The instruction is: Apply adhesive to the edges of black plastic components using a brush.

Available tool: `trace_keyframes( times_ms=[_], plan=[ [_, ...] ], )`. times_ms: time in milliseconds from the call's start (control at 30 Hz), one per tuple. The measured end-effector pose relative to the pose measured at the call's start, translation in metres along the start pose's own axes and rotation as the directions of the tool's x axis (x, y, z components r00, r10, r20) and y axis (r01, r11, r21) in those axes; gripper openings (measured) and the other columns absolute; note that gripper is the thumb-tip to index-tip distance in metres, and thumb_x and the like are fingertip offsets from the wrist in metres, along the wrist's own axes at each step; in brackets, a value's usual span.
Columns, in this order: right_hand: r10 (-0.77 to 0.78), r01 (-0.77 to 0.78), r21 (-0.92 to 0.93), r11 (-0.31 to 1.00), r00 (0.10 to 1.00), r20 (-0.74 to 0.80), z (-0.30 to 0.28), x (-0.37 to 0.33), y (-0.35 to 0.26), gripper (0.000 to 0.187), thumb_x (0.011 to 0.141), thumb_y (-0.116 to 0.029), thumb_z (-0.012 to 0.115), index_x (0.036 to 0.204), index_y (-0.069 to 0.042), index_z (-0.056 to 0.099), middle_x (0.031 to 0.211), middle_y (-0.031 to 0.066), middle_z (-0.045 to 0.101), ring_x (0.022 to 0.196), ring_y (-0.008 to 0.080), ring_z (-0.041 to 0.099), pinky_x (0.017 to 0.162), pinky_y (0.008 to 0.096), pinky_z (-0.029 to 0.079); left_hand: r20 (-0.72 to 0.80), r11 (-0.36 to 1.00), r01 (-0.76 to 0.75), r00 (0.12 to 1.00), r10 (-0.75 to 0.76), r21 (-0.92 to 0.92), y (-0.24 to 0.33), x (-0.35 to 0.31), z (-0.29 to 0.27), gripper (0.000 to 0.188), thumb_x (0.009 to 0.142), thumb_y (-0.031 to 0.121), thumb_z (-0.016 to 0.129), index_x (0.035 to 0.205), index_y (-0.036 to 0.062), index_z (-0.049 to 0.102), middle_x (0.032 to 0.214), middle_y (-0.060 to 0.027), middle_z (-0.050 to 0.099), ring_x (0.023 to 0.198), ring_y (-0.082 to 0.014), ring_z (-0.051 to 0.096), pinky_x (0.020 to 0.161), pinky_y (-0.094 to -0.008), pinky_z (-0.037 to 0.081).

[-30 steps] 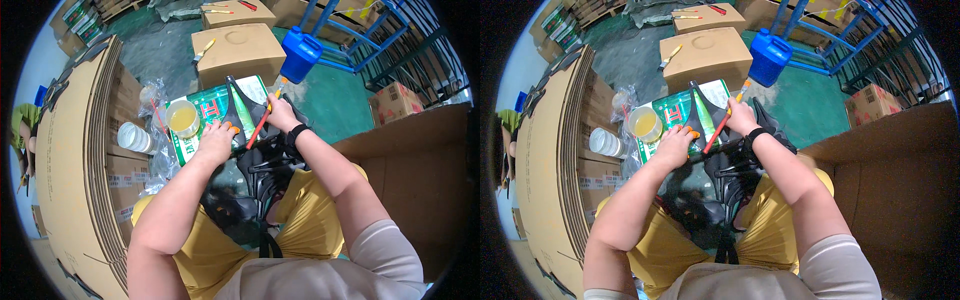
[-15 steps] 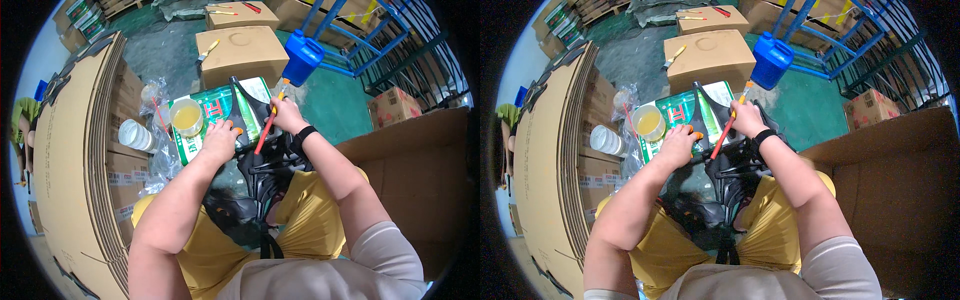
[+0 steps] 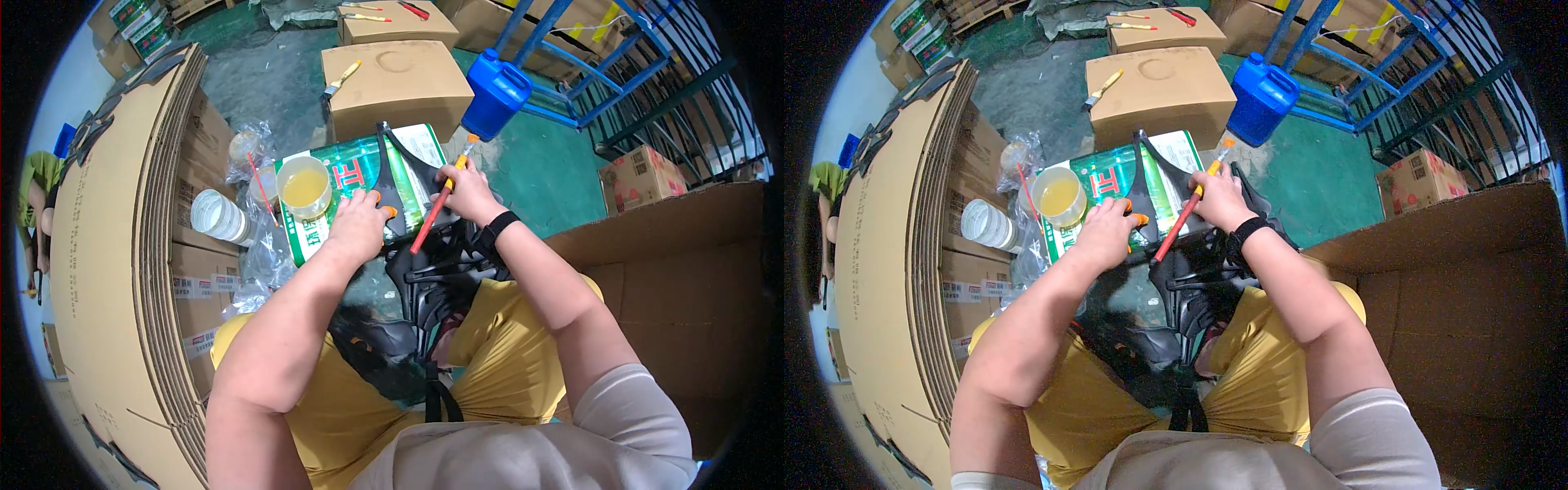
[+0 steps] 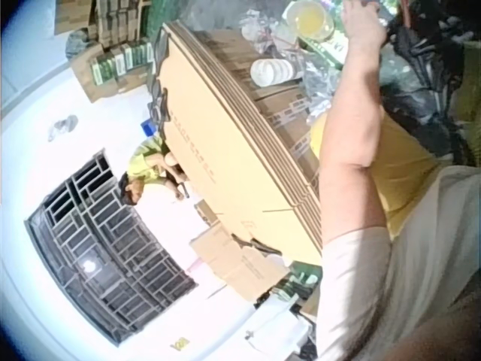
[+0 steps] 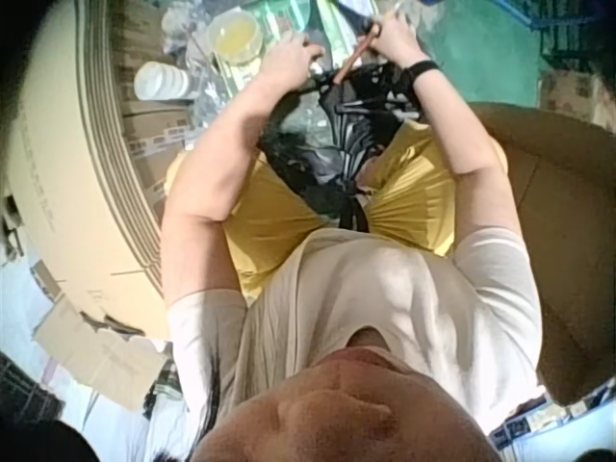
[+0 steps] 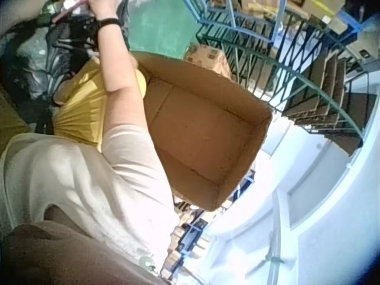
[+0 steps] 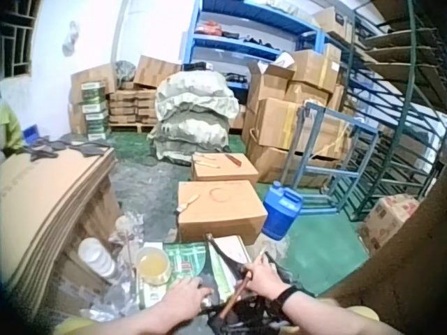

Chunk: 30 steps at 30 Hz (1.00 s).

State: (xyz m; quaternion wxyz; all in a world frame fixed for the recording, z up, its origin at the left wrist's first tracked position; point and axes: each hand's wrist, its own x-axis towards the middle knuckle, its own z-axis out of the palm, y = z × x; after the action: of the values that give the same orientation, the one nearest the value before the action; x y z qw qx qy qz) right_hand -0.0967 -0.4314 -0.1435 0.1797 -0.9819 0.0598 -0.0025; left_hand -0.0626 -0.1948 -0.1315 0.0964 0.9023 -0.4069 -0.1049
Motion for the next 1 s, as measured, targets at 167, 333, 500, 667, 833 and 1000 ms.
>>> trace_keyframes(
  times_ms=[167, 333, 500, 667, 833, 1000],
  plan=[
    [-0.019, 0.009, -0.14, 0.99, 0.997, -0.071, 0.0, -0.003, -0.002, 0.037, 0.068, -0.029, 0.076, 0.099, -0.014, 0.061, 0.107, 0.018, 0.058, 0.116, 0.0354, 0.044, 0.09, 0.0425, 0.04, 0.03, 1.0, 0.012, 0.999, -0.011, -0.022, 0.002, 0.0, -0.004, 0.037, 0.076, 0.006, 0.056, 0.111, 0.0154, 0.064, 0.122, -0.0115, 0.048, 0.119, -0.0274, 0.041, 0.102, -0.045, 0.033],
    [-0.004, 0.202, 0.45, 0.87, 0.915, -0.403, -0.05, 0.027, 0.005, 0.023, 0.083, -0.023, 0.065, 0.097, -0.006, 0.057, 0.092, 0.0122, 0.063, 0.09, 0.0262, 0.061, 0.078, 0.0314, 0.047, 0.049, 1.0, 0.005, 0.999, -0.004, -0.027, 0.005, 0.002, -0.011, 0.034, 0.078, 0.007, 0.054, 0.11, 0.015, 0.064, 0.123, -0.0122, 0.049, 0.119, -0.0284, 0.041, 0.101, -0.0448, 0.034],
    [0.212, 0.137, 0.884, 0.446, 0.944, -0.254, -0.1, 0.024, -0.044, 0.043, 0.097, -0.04, 0.037, 0.098, -0.004, 0.06, 0.065, 0.0027, 0.059, 0.06, 0.0094, 0.057, 0.057, 0.0224, 0.043, 0.011, 1.0, 0.023, 1.0, -0.023, -0.018, -0.002, -0.003, -0.016, 0.03, 0.082, 0.009, 0.051, 0.108, 0.0127, 0.065, 0.122, -0.0126, 0.051, 0.116, -0.0283, 0.045, 0.097, -0.0418, 0.038],
    [0.169, 0.12, 0.899, 0.422, 0.963, -0.208, -0.1, 0.033, -0.076, 0.044, 0.094, -0.039, 0.045, 0.09, -0.002, 0.068, 0.056, -0.0044, 0.043, 0.049, 0.005, 0.036, 0.046, 0.0211, 0.028, 0.059, 0.999, 0.007, 0.998, -0.009, 0.041, -0.008, -0.007, -0.01, 0.031, 0.081, 0.008, 0.051, 0.109, 0.012, 0.064, 0.122, -0.0096, 0.052, 0.115, -0.0265, 0.046, 0.094, -0.0407, 0.04],
    [0.043, 0.078, 0.92, 0.384, 0.994, -0.103, -0.089, 0.041, -0.119, 0.021, 0.085, -0.021, 0.055, 0.084, -0.003, 0.066, 0.057, -0.0045, 0.046, 0.05, 0.0034, 0.04, 0.045, 0.0189, 0.029, 0.045, 1.0, 0.026, 0.999, -0.025, -0.008, -0.005, -0.005, -0.014, 0.028, 0.081, 0.007, 0.048, 0.106, 0.0084, 0.061, 0.113, -0.0103, 0.058, 0.111, -0.0261, 0.05, 0.091, -0.0407, 0.042],
    [-0.092, 0.126, 0.86, 0.494, 0.991, -0.093, -0.064, 0.059, -0.145, 0.017, 0.084, -0.019, 0.057, 0.081, -0.004, 0.065, 0.064, -0.0008, 0.055, 0.054, 0.0054, 0.048, 0.048, 0.0196, 0.037, -0.024, 0.998, 0.046, 0.999, -0.047, -0.049, 0.003, -0.007, -0.028, 0.025, 0.079, 0.008, 0.051, 0.102, 0.0049, 0.06, 0.103, -0.0128, 0.062, 0.107, -0.0273, 0.053, 0.089, -0.0409, 0.043]
  ],
)
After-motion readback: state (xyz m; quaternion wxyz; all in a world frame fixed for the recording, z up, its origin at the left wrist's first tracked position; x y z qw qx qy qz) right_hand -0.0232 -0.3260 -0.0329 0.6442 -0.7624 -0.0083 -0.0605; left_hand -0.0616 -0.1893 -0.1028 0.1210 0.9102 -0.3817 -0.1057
